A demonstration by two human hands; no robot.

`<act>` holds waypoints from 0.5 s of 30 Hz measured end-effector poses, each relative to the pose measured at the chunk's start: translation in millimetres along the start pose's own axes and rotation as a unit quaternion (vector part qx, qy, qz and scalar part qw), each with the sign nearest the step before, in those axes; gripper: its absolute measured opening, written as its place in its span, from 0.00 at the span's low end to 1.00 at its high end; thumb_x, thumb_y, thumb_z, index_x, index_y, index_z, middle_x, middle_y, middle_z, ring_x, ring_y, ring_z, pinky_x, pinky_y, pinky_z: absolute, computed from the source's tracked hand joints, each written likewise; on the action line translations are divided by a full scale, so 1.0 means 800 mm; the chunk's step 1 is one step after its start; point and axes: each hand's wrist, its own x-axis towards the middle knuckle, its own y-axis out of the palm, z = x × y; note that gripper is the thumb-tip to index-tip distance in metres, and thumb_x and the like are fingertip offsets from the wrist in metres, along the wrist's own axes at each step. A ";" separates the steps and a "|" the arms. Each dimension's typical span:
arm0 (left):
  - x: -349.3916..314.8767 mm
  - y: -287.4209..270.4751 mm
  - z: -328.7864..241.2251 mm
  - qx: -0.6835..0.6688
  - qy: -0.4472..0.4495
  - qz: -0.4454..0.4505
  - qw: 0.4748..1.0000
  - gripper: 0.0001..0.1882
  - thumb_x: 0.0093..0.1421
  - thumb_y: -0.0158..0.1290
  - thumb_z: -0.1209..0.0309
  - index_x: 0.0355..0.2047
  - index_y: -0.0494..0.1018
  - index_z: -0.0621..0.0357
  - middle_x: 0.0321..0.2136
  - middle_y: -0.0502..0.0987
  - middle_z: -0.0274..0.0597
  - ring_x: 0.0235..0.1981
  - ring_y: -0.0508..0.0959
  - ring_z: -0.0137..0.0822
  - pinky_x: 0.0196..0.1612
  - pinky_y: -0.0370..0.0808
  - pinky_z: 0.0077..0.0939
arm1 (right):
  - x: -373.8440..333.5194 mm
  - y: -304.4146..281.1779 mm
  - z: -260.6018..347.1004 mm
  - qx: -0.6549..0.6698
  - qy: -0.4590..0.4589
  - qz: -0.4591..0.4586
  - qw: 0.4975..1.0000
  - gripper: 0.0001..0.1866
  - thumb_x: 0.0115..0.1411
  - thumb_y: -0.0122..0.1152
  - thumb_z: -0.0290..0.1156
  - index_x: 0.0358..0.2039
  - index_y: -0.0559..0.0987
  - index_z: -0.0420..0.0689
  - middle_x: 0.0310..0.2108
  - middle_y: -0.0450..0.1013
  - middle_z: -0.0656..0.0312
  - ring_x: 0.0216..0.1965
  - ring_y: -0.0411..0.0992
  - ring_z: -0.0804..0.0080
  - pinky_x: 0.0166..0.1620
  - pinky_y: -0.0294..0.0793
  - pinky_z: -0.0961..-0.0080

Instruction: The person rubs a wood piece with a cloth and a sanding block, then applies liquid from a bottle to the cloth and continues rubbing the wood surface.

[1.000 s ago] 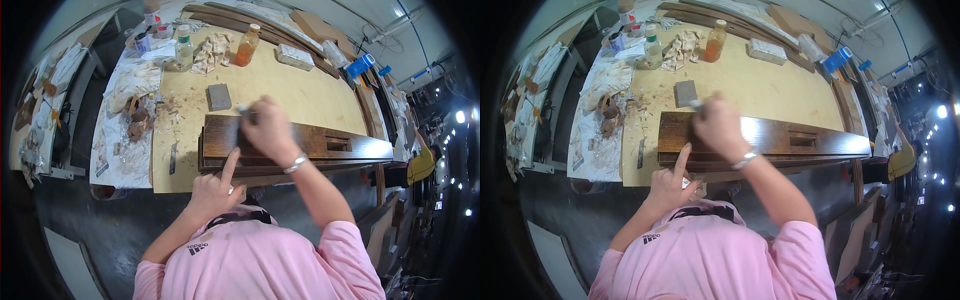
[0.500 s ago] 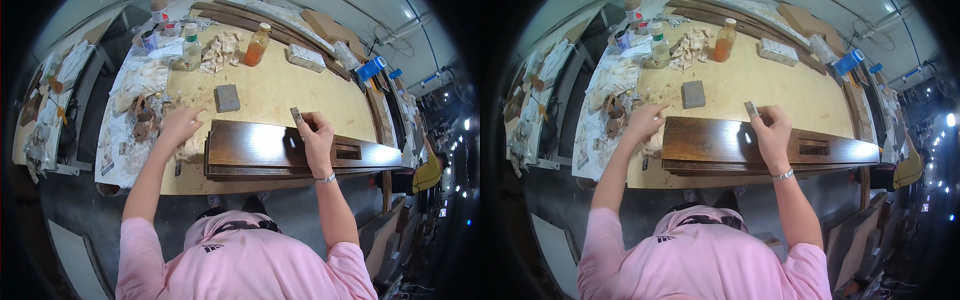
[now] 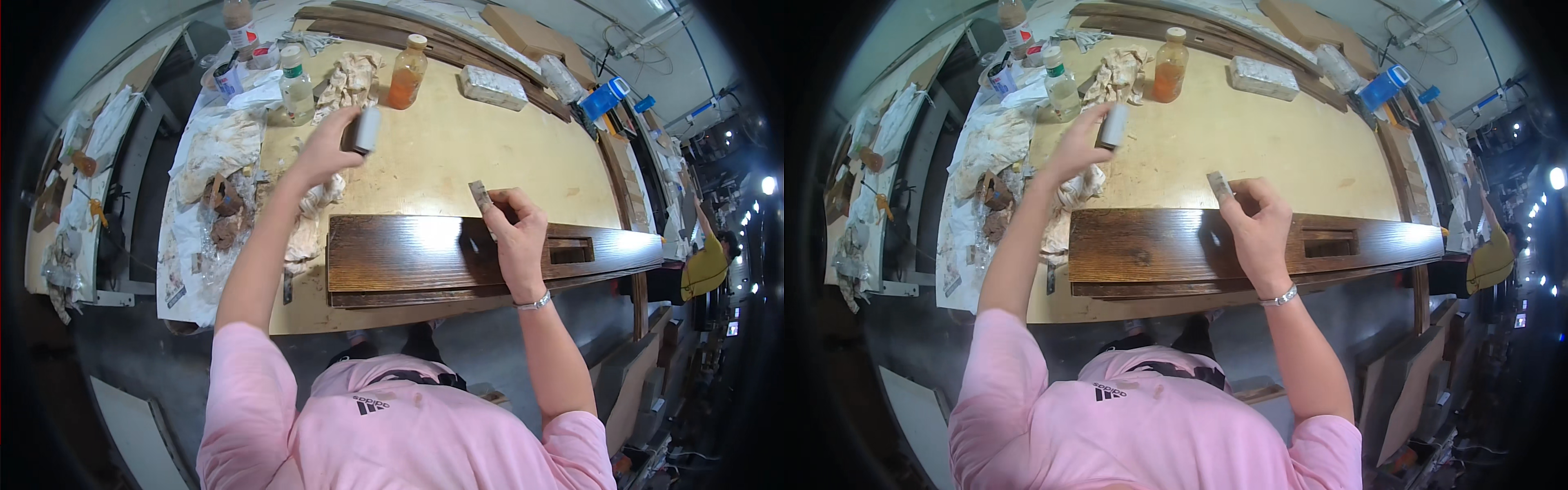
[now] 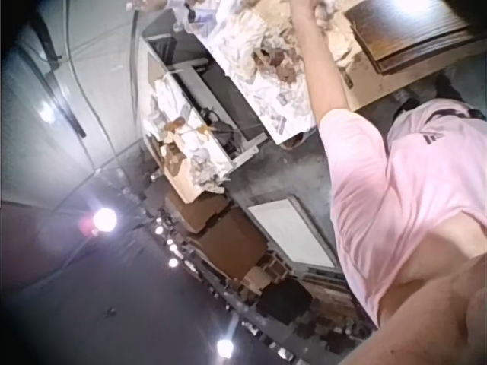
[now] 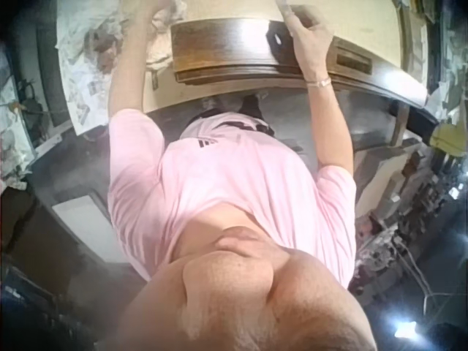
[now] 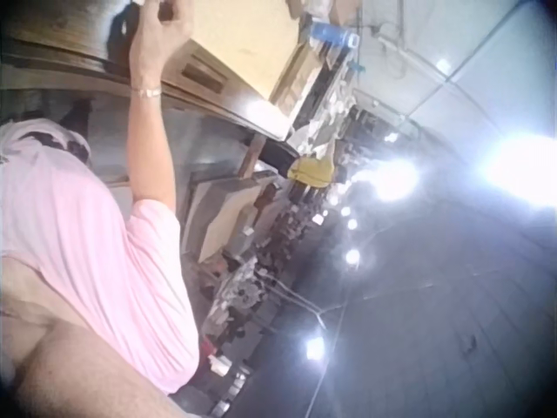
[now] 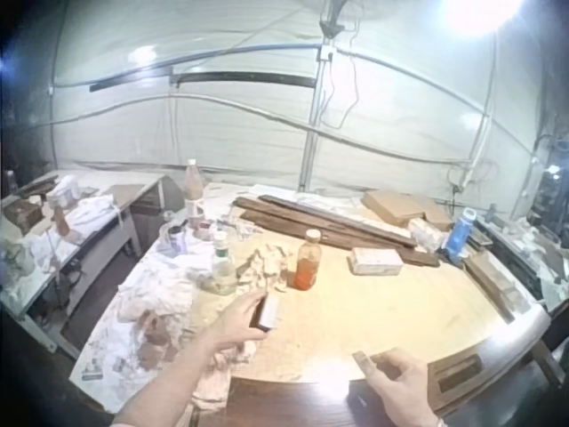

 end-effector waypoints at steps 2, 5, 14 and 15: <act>-0.041 -0.050 -0.064 -0.284 -0.102 0.048 0.952 0.45 0.49 0.62 0.64 0.68 0.61 0.59 0.55 0.74 0.45 0.55 0.73 0.37 0.62 0.66 0.30 | 0.000 -0.006 -0.003 -0.023 0.004 -0.013 1.000 0.07 0.58 0.67 0.26 0.32 0.81 0.35 0.24 0.71 0.68 0.25 0.66 0.85 0.30 0.65 0.83; -0.104 -0.080 -0.105 -0.284 -0.053 0.049 0.956 0.42 0.53 0.60 0.62 0.68 0.63 0.57 0.50 0.77 0.41 0.50 0.74 0.31 0.56 0.69 0.28 | 0.000 -0.008 -0.003 -0.013 0.010 -0.012 1.000 0.08 0.58 0.68 0.27 0.32 0.81 0.34 0.24 0.72 0.69 0.26 0.66 0.85 0.30 0.65 0.84; -0.173 -0.046 -0.100 -0.293 -0.080 -0.109 0.947 0.33 0.58 0.59 0.65 0.64 0.69 0.55 0.44 0.79 0.40 0.39 0.73 0.31 0.48 0.71 0.27 | -0.003 -0.002 -0.005 -0.017 0.023 0.004 1.000 0.09 0.59 0.66 0.27 0.33 0.81 0.33 0.23 0.72 0.69 0.26 0.66 0.85 0.30 0.64 0.84; -0.169 -0.043 -0.113 -0.294 -0.080 -0.111 0.946 0.33 0.58 0.59 0.65 0.64 0.69 0.55 0.44 0.79 0.40 0.39 0.73 0.31 0.48 0.71 0.27 | 0.000 -0.001 -0.005 -0.020 -0.003 -0.005 1.000 0.08 0.59 0.65 0.27 0.33 0.81 0.33 0.22 0.72 0.69 0.25 0.66 0.86 0.30 0.64 0.84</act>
